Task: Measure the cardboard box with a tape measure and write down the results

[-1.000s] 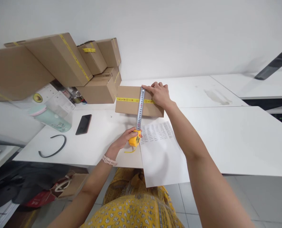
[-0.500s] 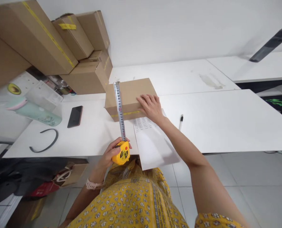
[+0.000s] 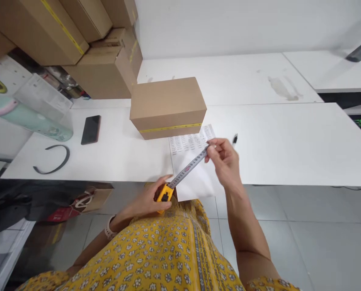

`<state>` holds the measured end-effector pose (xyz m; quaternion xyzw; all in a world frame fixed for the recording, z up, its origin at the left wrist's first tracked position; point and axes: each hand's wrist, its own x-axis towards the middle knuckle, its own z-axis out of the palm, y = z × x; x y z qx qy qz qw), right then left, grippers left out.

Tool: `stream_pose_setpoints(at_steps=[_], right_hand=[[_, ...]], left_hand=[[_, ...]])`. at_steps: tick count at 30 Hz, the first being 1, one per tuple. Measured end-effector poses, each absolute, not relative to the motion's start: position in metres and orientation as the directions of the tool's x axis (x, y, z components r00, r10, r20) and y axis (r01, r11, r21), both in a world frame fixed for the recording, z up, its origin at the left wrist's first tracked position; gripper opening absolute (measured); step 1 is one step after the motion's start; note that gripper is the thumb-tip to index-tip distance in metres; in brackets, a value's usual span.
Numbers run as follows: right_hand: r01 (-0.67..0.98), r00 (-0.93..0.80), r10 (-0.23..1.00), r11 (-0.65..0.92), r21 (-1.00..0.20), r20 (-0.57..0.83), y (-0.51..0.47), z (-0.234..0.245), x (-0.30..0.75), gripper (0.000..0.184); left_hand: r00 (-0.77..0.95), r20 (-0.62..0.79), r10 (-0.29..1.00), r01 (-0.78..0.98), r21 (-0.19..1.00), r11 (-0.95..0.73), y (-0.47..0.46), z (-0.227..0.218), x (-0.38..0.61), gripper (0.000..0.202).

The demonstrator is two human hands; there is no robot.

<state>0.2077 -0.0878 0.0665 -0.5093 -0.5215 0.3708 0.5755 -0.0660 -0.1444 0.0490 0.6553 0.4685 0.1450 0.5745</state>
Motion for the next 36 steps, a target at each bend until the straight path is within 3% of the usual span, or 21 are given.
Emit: stream_pose_setpoints(at_steps=[3,8,10,11,13,15,18,23,26,29,31,33,36], right_hand=[[0.151,-0.025,0.988,0.155,-0.976,0.153,-0.118,0.046,0.182,0.021],[0.327,-0.275,0.950,0.236,-0.915,0.147,-0.131,0.025,0.162,0.017],[0.414,-0.137,0.976,0.214,-0.885,0.172,-0.117,0.019,0.184,0.016],[0.473,0.026,0.979,0.164,-0.865,0.200,-0.107,0.016,0.201,0.015],[0.621,0.416,0.877,-0.082,-0.779,0.239,-0.085,0.010,0.240,0.022],[0.662,0.603,0.775,-0.358,-0.658,0.186,-0.067,0.003,0.275,0.025],[0.667,0.623,0.775,-0.453,-0.591,0.109,-0.049,-0.006,0.304,0.033],[0.713,0.525,0.850,-0.408,-0.571,0.048,-0.036,-0.011,0.308,0.019],[0.613,0.529,0.847,-0.335,-0.715,0.056,-0.042,0.001,0.309,0.018],[0.353,0.490,0.872,-0.205,-0.913,-0.006,-0.062,0.021,0.310,0.026],[0.108,0.321,0.947,-0.055,-0.993,-0.018,-0.079,0.033,0.305,0.029],[-0.087,0.118,0.992,0.046,-0.995,0.035,-0.094,0.039,0.292,0.032],[-0.110,-0.071,0.996,0.042,-0.993,0.050,-0.103,0.037,0.259,0.041]], left_hand=[[0.377,-0.317,0.871,0.439,0.889,0.134,-0.144,0.051,-0.058,0.105],[0.310,-0.227,0.923,0.459,0.886,0.064,-0.133,0.062,-0.053,0.107],[0.248,-0.185,0.951,0.511,0.859,0.033,-0.124,0.065,-0.059,0.104],[0.204,-0.154,0.967,0.559,0.829,0.015,-0.118,0.065,-0.064,0.103],[0.109,-0.073,0.991,0.685,0.728,-0.022,-0.104,0.062,-0.076,0.099],[0.047,0.014,0.999,0.811,0.584,-0.046,-0.090,0.057,-0.089,0.091],[0.020,0.072,0.997,0.928,0.370,-0.045,-0.070,0.048,-0.102,0.082],[0.019,0.001,1.000,0.993,0.116,-0.019,-0.053,0.042,-0.109,0.071],[0.043,0.029,0.999,0.998,0.048,-0.045,-0.052,0.040,-0.109,0.062],[0.079,0.228,0.971,0.989,0.102,-0.105,-0.063,0.031,-0.096,0.046],[0.183,0.338,0.923,0.945,0.199,-0.260,-0.075,0.021,-0.077,0.033],[0.366,0.338,0.867,0.841,0.279,-0.463,-0.088,0.009,-0.050,0.032],[0.482,0.241,0.842,0.795,0.283,-0.536,-0.103,-0.005,-0.012,0.037]])
